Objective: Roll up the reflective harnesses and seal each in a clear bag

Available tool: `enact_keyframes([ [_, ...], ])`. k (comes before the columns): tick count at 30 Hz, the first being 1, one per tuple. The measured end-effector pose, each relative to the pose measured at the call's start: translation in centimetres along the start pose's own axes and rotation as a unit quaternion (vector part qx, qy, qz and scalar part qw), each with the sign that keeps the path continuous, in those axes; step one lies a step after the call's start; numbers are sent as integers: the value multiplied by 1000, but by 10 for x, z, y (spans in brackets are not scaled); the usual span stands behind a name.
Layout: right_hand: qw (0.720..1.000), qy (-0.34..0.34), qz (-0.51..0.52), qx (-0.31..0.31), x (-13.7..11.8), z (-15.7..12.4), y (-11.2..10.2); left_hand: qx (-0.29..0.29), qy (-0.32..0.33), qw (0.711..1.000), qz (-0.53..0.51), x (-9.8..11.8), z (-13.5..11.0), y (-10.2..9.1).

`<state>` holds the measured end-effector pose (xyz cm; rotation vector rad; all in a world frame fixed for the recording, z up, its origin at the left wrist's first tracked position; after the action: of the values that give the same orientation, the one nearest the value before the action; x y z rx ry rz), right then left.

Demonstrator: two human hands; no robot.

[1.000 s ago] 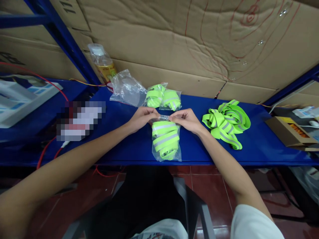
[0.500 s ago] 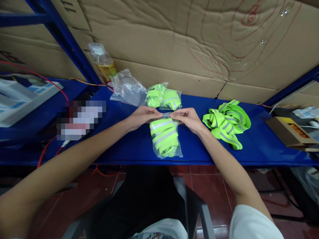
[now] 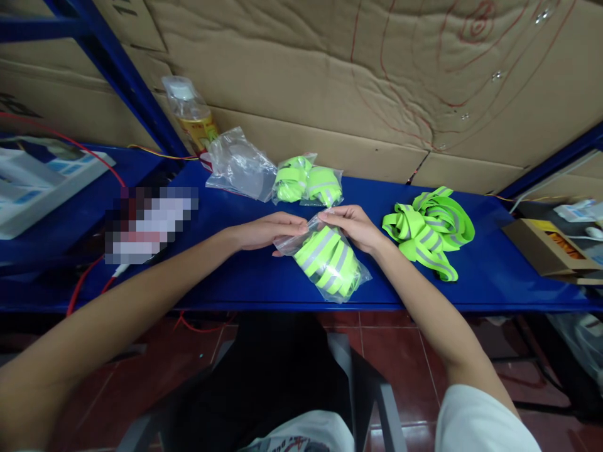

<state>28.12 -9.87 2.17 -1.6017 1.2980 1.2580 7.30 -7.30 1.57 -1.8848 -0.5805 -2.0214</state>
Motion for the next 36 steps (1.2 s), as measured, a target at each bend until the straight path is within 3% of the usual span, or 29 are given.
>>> enact_keyframes([
  [5, 999, 8, -29, 38, 0, 3, -5, 21, 75, 996, 51, 2, 2, -2],
  [9, 994, -22, -84, 59, -1, 2, -8, 17, 59, 997, 45, -1, 2, -5],
  [13, 991, -48, -112, 49, 2, 0, -6, 60, 69, 991, 93, -5, 5, -6],
  [17, 991, -47, -111, 54, 7, 2, -4, 95, 134, 968, 191, -5, 8, -3],
  [23, 989, -39, -112, 87, 8, 7, -7, 122, 144, 920, 344, -2, 8, -5],
  [29, 982, -99, -134, 89, 4, 3, -2, 104, 83, 935, 328, -7, 7, -11],
  [36, 975, -133, -147, 99, 0, -1, 3, 144, 131, 919, 344, -5, 7, -3],
])
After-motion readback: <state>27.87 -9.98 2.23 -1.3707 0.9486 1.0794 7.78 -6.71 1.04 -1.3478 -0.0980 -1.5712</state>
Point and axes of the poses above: each hand's wrist, its own z-axis towards the middle knuckle, its own y-axis out of the palm, x = y × z, the point moved 3 cm from there along z, towards the middle knuckle, and after that the axes turned 10 degrees about y, right-handed, at the moved point
